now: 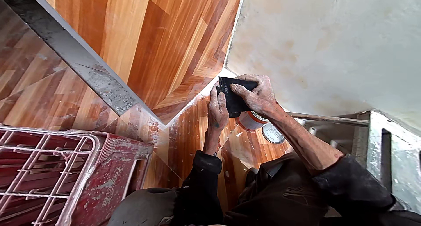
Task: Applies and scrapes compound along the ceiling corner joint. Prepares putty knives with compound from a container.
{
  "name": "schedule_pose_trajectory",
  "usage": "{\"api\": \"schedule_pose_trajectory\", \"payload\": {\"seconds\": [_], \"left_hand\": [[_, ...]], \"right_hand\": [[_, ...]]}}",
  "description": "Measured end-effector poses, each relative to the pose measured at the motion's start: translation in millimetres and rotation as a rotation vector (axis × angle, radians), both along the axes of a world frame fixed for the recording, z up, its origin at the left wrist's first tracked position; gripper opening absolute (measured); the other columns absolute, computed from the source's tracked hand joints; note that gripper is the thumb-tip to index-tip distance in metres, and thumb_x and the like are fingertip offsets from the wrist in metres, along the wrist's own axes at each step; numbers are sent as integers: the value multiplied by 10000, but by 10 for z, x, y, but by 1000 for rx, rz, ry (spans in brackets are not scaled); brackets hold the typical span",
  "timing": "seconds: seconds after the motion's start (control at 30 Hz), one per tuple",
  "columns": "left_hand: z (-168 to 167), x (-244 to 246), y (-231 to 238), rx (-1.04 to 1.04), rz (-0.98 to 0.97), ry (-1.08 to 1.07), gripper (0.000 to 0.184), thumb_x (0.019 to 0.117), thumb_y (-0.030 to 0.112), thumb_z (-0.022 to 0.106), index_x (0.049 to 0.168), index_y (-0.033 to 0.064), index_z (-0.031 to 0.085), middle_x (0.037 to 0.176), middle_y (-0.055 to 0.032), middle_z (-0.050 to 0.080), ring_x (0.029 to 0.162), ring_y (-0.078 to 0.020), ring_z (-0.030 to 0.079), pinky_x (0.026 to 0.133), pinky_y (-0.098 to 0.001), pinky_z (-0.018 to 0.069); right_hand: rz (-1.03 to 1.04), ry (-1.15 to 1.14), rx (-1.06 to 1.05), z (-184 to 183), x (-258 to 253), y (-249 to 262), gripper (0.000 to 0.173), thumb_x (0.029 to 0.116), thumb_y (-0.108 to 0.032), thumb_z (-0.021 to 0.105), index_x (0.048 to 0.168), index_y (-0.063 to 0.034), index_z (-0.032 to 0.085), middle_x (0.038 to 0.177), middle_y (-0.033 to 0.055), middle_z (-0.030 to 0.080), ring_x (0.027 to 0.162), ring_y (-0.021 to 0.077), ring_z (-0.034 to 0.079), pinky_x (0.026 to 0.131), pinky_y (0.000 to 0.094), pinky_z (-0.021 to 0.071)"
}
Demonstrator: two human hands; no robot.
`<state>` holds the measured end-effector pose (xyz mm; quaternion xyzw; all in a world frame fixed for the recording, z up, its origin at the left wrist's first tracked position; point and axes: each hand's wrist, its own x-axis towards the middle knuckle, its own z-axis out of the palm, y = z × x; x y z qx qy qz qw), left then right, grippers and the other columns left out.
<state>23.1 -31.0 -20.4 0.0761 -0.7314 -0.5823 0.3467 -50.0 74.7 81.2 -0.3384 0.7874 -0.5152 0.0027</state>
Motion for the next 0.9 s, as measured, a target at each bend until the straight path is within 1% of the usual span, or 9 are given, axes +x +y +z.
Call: {"api": "schedule_pose_trajectory", "payload": {"seconds": [0.2,0.33,0.47,0.57,0.63,0.7,0.8,0.87,0.9], "left_hand": [[46,74,-20,1,-31,-57,532,1118,383,332,1575,113,373,1407,-153,593,1181,-243,645,985,-428,534],[26,66,-41,-50,-40,-45,495,1120,323,355,1546,79,418,1310,-190,642,1100,-258,676,933,-416,555],[2,84,-19,-26,-44,-49,470,1115,346,364,1514,121,466,1256,-164,659,1021,-239,680,856,-415,569],[22,16,44,21,27,-14,468,1120,354,327,1482,96,470,1252,-143,653,1047,-201,675,888,-384,565],[31,-28,42,-1,65,-5,459,1122,328,314,1438,46,489,1200,-162,658,1033,-191,677,890,-360,562],[29,0,5,-37,16,-29,467,1124,306,315,1468,33,476,1253,-186,651,1086,-222,673,937,-383,549],[-12,70,-55,-83,-46,-56,458,1116,320,356,1461,64,516,1153,-195,683,971,-260,691,840,-417,568],[-9,42,-81,-42,-44,-36,435,1118,296,372,1421,37,547,1160,-186,680,986,-222,680,867,-388,555],[-25,-31,-106,1,2,9,395,1115,252,366,1345,9,577,1114,-156,684,972,-168,679,876,-349,559]], "right_hand": [[59,54,23,26,71,90,143,980,-146,653,1041,-47,736,846,39,715,684,38,655,638,204,552],[65,42,51,52,-74,15,132,925,-108,673,996,-39,760,880,0,754,778,-26,689,751,169,576],[75,68,53,42,-33,59,138,943,-124,666,1009,-45,759,866,10,747,751,-12,683,719,180,574],[-36,74,59,13,139,82,159,990,-174,645,1060,-73,746,855,53,719,693,72,663,653,254,556],[-110,37,71,18,202,53,153,992,-187,649,1059,-93,750,844,46,712,673,76,651,633,260,544],[-91,41,67,8,183,74,151,989,-184,651,1055,-90,749,838,40,708,665,68,644,623,246,538],[13,60,87,16,37,93,143,968,-156,660,1030,-66,752,846,27,726,706,28,662,669,215,552],[14,8,108,76,-95,76,133,937,-138,688,1014,-65,767,890,0,755,784,-9,692,752,208,580],[-25,-35,85,118,-138,100,130,938,-139,700,1015,-60,768,915,8,760,814,16,705,783,241,596]]}}
